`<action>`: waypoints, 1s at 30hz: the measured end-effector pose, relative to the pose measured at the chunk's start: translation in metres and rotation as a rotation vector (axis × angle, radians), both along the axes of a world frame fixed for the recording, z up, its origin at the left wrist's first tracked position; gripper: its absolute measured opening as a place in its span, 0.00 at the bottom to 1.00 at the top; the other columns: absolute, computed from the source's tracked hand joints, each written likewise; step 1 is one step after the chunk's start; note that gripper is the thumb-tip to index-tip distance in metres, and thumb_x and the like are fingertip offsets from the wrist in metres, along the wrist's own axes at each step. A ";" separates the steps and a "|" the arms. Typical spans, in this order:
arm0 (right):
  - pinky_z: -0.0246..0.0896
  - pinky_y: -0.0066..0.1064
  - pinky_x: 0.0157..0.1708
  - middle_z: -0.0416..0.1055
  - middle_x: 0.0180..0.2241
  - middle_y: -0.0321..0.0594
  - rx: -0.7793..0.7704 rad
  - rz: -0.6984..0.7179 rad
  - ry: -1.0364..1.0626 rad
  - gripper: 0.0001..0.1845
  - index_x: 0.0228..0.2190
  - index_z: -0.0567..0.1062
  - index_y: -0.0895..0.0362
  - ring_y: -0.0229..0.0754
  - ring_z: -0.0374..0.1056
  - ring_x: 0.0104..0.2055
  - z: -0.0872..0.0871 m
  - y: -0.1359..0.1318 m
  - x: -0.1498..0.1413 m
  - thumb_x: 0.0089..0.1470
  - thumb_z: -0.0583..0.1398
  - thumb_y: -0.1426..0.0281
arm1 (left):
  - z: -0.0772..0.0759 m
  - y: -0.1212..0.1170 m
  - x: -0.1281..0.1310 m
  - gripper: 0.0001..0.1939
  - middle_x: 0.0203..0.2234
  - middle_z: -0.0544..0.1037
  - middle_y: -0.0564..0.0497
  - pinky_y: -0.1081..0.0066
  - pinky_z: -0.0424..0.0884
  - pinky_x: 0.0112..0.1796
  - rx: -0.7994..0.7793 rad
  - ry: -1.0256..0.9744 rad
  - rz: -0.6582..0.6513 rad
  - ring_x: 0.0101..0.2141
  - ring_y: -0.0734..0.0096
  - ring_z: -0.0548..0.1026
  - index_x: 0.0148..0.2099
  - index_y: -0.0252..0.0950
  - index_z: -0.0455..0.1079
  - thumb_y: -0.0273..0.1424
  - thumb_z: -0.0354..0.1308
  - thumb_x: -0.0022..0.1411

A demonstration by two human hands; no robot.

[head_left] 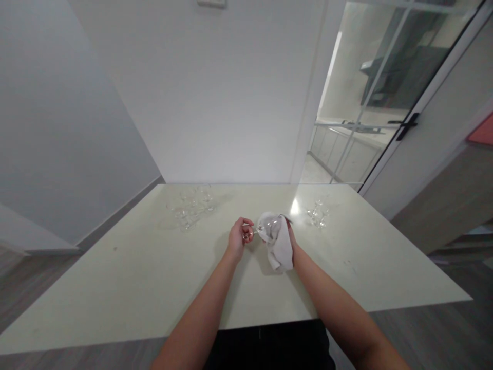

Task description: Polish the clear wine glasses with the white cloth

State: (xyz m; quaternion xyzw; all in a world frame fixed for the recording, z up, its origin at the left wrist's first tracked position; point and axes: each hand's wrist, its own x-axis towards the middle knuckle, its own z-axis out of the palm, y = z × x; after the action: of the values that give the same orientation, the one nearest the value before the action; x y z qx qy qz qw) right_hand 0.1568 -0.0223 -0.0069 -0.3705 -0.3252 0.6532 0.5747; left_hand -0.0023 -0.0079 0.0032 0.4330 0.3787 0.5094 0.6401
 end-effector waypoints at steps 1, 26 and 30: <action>0.69 0.37 0.28 0.73 0.22 0.41 -0.015 -0.040 0.019 0.34 0.25 0.73 0.53 0.49 0.73 0.31 0.003 -0.002 -0.001 0.44 0.54 0.34 | -0.003 -0.001 0.005 0.24 0.14 0.67 0.56 0.76 0.53 0.18 0.015 0.014 0.008 0.15 0.76 0.62 0.32 0.37 0.65 0.56 0.53 0.56; 0.68 0.33 0.29 0.76 0.30 0.39 0.031 0.292 -0.250 0.28 0.41 0.74 0.57 0.42 0.72 0.28 -0.007 -0.028 -0.020 0.42 0.70 0.53 | -0.002 -0.013 0.013 0.22 0.28 0.72 0.55 0.73 0.65 0.32 0.262 0.045 0.007 0.29 0.72 0.70 0.38 0.37 0.68 0.48 0.67 0.50; 0.67 0.31 0.26 0.74 0.26 0.36 -0.017 0.379 -0.247 0.31 0.42 0.73 0.56 0.40 0.69 0.24 -0.003 -0.029 -0.013 0.42 0.71 0.51 | 0.000 -0.009 0.011 0.21 0.28 0.74 0.54 0.73 0.65 0.32 0.181 -0.030 -0.017 0.30 0.72 0.71 0.34 0.35 0.71 0.49 0.66 0.52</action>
State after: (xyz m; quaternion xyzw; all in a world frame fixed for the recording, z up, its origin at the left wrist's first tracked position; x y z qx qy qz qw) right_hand 0.1439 -0.0517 -0.0097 -0.3848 -0.4512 0.7021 0.3942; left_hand 0.0086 -0.0169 0.0037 0.4844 0.3178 0.5427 0.6082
